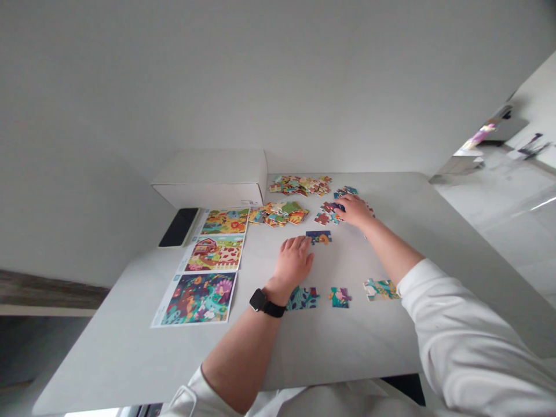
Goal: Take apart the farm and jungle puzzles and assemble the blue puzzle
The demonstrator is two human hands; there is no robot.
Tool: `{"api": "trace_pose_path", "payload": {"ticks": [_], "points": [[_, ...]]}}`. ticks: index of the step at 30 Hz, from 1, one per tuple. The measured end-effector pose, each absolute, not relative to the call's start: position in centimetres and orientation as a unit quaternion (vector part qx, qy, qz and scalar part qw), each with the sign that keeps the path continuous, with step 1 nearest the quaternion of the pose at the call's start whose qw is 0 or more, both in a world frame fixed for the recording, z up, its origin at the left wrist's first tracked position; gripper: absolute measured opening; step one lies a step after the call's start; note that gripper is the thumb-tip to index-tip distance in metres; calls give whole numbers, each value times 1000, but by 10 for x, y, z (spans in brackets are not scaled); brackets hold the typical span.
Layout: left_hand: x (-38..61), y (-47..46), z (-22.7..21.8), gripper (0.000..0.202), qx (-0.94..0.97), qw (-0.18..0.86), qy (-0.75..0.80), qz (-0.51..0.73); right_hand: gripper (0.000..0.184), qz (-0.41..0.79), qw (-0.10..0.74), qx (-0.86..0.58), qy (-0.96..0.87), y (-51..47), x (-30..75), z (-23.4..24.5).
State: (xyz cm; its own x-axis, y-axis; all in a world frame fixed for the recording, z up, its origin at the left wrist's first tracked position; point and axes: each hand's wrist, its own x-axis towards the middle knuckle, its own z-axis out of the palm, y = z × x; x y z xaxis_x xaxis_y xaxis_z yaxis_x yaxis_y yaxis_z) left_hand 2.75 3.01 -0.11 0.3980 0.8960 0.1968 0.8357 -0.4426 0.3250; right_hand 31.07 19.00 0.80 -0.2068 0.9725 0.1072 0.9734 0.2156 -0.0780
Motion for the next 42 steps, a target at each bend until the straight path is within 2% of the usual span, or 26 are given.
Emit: {"api": "trace_pose_path", "payload": {"ticks": [4, 8, 12, 19, 23, 28, 33, 42], "points": [[27, 30, 2, 49, 833, 93, 518, 172, 47, 9, 58, -572, -818, 187, 306, 8], [27, 30, 1, 49, 833, 97, 515, 174, 55, -6, 28, -651, -758, 183, 309, 9], [27, 30, -2, 48, 833, 94, 514, 183, 53, -14, 8, -679, -734, 179, 316, 13], [28, 31, -3, 48, 829, 106, 514, 193, 40, -7, 85, -714, -695, 200, 335, 20], [26, 31, -2, 48, 826, 111, 516, 197, 56, 7, 89, -717, -691, 238, 354, 18], [23, 31, -3, 48, 825, 110, 513, 211, 77, 65, 74, -648, -756, 281, 362, 10], [22, 31, -5, 48, 824, 112, 511, 218, 62, 91, 25, -597, -797, 296, 363, 10], [22, 32, -6, 46, 825, 112, 512, 211, 39, 0, 7, -583, -812, 255, 376, 34]]}}
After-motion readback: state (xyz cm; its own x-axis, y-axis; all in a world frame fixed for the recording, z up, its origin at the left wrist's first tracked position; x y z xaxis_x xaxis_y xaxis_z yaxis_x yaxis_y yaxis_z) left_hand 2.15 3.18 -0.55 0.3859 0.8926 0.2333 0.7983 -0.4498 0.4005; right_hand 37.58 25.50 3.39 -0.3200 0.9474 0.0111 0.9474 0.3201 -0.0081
